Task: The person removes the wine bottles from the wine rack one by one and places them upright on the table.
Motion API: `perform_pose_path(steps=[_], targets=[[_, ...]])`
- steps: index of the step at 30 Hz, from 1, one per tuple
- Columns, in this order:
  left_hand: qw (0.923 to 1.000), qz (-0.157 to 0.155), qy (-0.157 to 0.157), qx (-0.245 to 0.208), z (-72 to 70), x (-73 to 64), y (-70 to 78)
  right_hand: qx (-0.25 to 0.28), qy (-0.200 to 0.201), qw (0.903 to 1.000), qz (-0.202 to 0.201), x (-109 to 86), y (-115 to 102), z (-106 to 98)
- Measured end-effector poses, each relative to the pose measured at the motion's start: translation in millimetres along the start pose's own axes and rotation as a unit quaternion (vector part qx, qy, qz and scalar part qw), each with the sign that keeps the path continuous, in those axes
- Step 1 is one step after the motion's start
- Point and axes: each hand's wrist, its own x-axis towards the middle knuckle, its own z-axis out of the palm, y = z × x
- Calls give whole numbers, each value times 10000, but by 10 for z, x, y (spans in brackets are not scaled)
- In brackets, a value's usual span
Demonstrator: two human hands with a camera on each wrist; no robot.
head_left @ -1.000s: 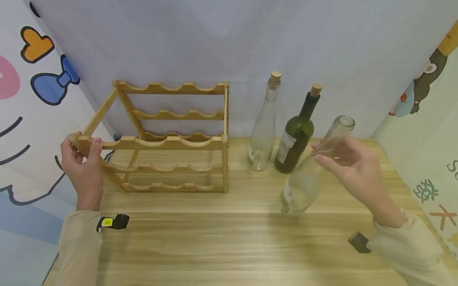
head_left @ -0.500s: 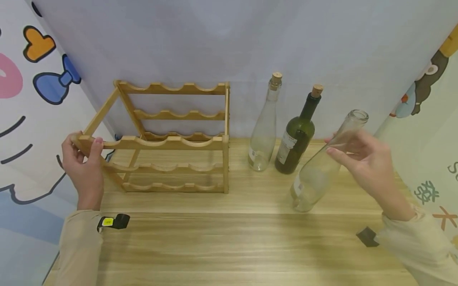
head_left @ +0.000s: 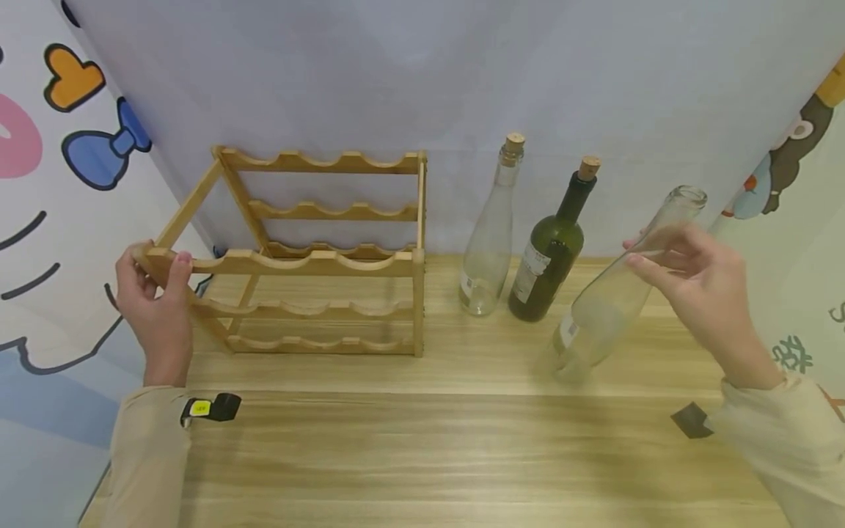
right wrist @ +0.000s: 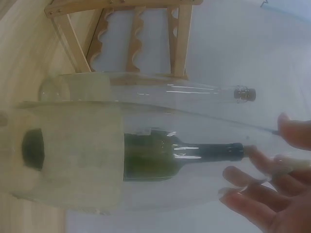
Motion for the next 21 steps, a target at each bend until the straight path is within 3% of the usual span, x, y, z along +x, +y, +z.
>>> perform_pose_path(steps=[13, 21], targets=[[9999, -42, -28, 114, 4, -30, 77, -346, 252, 9989, 167, 141, 182, -145], [10000, -29, -27, 25, -1, -10, 28, -466, 257, 9977, 422, 268, 295, -230]])
